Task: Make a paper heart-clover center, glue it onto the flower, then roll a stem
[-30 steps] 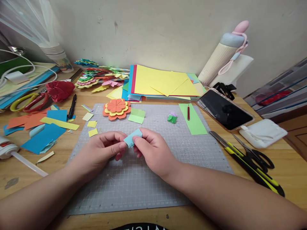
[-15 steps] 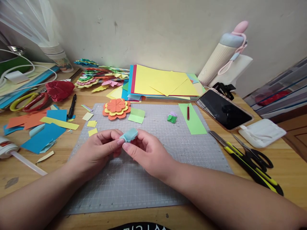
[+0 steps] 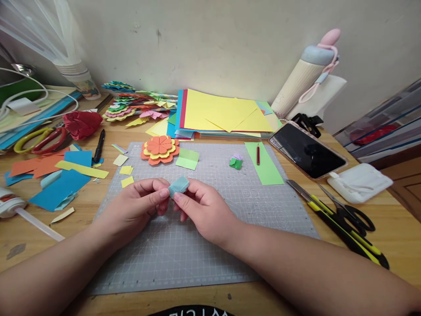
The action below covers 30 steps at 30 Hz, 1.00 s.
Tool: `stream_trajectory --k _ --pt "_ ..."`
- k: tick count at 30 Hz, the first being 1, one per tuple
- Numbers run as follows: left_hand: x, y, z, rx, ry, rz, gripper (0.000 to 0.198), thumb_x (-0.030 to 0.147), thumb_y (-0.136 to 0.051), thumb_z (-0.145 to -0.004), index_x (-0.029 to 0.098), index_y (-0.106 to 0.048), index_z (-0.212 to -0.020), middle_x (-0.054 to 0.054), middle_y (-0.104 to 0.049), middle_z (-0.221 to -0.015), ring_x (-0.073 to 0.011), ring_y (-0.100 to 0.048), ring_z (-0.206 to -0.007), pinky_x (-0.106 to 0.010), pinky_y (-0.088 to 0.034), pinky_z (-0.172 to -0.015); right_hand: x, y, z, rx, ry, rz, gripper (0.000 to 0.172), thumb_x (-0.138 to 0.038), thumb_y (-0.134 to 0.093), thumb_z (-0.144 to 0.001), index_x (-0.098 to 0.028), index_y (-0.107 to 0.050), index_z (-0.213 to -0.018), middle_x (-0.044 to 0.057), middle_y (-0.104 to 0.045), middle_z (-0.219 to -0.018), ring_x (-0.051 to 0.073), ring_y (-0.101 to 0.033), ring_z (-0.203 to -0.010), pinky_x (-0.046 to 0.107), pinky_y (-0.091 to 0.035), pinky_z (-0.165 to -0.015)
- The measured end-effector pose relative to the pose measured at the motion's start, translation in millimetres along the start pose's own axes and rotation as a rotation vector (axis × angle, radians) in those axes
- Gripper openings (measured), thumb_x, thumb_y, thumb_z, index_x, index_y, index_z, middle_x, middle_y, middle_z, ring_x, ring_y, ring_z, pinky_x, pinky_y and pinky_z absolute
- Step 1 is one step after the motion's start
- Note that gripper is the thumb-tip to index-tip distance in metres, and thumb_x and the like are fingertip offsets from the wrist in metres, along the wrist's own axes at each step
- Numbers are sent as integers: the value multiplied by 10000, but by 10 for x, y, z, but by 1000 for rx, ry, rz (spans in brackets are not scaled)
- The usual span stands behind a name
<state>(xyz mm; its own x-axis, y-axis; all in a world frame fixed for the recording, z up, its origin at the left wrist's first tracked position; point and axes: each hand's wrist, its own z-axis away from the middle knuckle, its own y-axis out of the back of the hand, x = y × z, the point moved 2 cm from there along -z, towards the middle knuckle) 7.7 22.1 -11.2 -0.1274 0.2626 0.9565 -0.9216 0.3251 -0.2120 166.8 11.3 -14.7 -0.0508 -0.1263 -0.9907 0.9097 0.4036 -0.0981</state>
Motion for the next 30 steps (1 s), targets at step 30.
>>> stream_trajectory --k 30 --pt "90 -91 64 -188 -27 -191 256 309 -560 -856 194 -565 -627 14 -596 -600 -122 -532 -575 -248 -394 -552 -61 -27 32 1 -34 -77 160 -274 -574 -850 -182 -590 -720 -21 -571 -596 94 -487 -527 232 -372 -481"
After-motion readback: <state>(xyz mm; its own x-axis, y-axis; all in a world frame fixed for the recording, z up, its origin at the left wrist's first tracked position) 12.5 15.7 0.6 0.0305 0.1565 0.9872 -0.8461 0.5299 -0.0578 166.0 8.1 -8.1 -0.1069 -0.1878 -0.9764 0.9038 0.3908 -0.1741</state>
